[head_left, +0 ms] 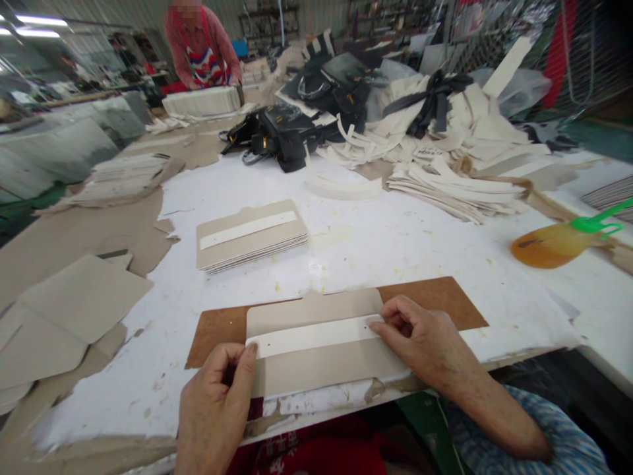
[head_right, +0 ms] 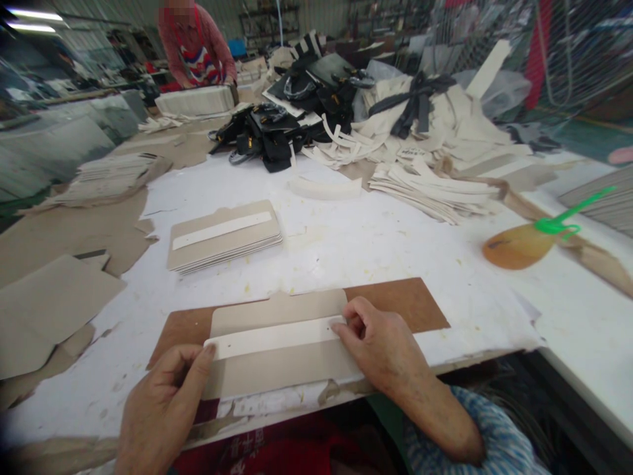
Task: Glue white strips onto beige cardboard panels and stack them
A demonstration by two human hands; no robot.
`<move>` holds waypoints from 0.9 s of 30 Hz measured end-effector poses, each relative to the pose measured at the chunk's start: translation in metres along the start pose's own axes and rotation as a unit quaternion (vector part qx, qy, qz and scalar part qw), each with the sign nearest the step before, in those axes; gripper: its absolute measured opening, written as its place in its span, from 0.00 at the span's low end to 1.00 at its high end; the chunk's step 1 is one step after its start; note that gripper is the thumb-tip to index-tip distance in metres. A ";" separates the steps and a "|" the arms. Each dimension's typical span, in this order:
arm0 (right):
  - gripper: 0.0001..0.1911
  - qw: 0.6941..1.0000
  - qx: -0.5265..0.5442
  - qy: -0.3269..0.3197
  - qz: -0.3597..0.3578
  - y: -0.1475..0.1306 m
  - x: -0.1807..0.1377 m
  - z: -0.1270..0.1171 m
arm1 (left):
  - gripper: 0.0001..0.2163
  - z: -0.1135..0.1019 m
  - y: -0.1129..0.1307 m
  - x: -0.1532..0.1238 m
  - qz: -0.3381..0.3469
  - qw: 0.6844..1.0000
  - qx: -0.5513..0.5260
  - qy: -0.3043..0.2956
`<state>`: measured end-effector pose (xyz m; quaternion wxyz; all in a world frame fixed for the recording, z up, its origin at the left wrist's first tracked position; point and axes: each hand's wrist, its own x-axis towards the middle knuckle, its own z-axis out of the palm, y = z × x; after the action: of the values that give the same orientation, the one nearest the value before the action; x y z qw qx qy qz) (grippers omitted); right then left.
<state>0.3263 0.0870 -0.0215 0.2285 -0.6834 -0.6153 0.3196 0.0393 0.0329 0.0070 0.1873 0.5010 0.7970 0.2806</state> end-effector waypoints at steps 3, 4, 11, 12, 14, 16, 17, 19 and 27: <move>0.17 1.000 0.002 0.005 -0.004 0.001 -0.001 0.000 | 0.18 0.001 -0.004 0.002 0.006 1.000 0.006 0.001; 0.16 1.000 0.004 0.007 -0.007 0.001 -0.002 0.000 | 0.18 0.001 -0.006 0.002 0.008 1.000 0.010 0.002; 0.14 0.999 -0.021 0.014 -0.033 0.003 -0.002 0.001 | 0.20 0.003 -0.018 0.008 0.030 0.999 0.033 -0.009; 0.14 0.999 -0.035 0.013 -0.036 0.002 -0.002 0.002 | 0.19 0.003 -0.017 0.008 0.029 0.999 0.033 -0.010; 0.15 0.997 -0.065 0.009 -0.043 0.000 -0.002 0.002 | 0.19 0.003 -0.017 0.007 0.026 0.999 0.029 -0.008; 0.15 0.995 -0.086 0.002 -0.049 -0.002 -0.003 0.003 | 0.19 0.003 -0.017 0.007 0.030 0.999 0.022 -0.005; 0.15 0.994 -0.092 -0.001 -0.052 -0.002 -0.004 0.004 | 0.19 0.003 -0.018 0.007 0.036 0.999 0.015 -0.006; 0.16 0.994 -0.097 -0.004 -0.054 -0.001 -0.004 0.005 | 0.19 0.003 -0.021 0.007 0.052 0.999 -0.009 -0.006; 0.17 0.994 -0.091 -0.027 -0.058 0.039 0.006 0.012 | 0.14 -0.002 -0.030 -0.008 0.260 0.957 -0.129 -0.019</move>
<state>0.3451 0.0864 -0.0586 0.1667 -0.6555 -0.6864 0.2671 0.0206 0.0152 -0.0103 0.1861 0.6676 0.5930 0.4099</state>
